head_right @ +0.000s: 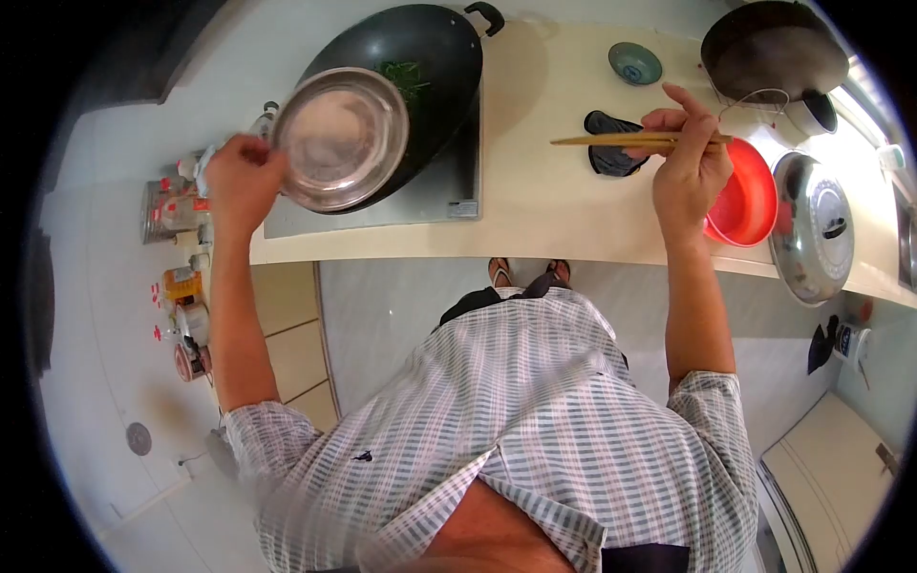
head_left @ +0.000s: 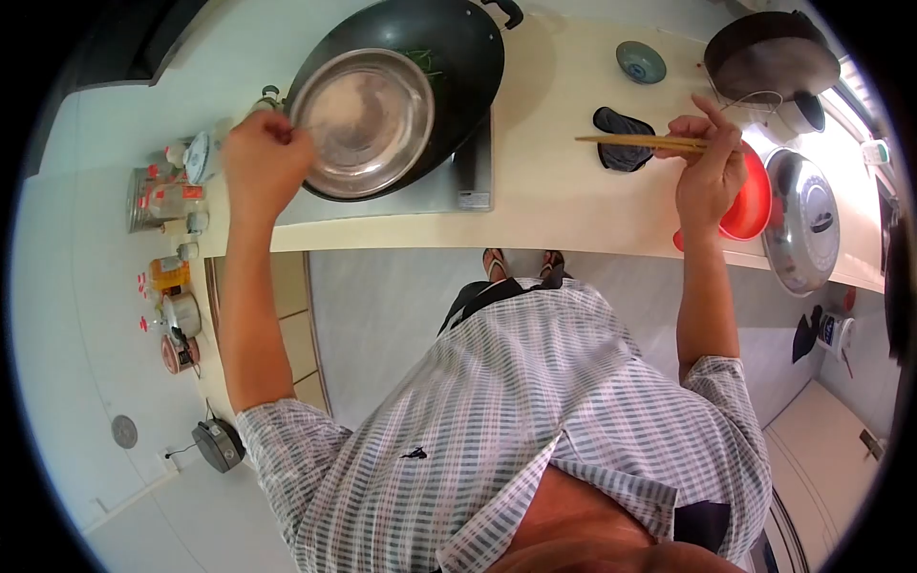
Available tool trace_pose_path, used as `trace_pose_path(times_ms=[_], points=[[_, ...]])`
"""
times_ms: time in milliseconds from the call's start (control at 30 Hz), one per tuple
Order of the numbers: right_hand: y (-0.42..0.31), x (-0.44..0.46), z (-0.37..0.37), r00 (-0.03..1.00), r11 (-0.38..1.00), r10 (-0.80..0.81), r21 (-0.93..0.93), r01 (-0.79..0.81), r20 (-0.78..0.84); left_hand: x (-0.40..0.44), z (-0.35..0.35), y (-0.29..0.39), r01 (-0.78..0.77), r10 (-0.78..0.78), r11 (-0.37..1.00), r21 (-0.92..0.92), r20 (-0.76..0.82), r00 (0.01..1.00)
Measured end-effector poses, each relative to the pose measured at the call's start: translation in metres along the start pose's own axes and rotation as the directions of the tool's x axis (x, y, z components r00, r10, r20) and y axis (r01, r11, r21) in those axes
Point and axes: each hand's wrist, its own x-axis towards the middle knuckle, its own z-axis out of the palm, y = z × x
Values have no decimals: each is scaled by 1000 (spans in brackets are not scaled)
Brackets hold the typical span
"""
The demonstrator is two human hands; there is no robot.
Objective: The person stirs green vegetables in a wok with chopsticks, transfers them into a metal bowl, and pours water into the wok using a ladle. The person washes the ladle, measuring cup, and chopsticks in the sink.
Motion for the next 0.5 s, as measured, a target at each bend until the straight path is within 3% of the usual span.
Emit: trace_pose_path(times_ms=[67,167,233,300,433,500], points=[[-1,10,-2,992,986,121,120,-117,-34,-18,-8,-23,24,-19,999,46,-104,994],[1,19,-12,978,957,201,225,-183,-60,-50,-32,-12,257,-268,960,-107,-104,958],[5,26,-19,983,954,164,266,-136,-86,-65,-36,-19,378,-406,891,-252,-69,911],[-1,29,-25,988,958,126,271,-97,-91,-79,-33,3,406,-448,820,-404,-12,894],[-13,39,-31,977,943,12,327,60,-214,-91,8,63,386,-398,721,-576,112,911],[-25,42,-33,977,957,-63,264,117,-203,-95,42,93,352,-274,671,-652,224,935]])
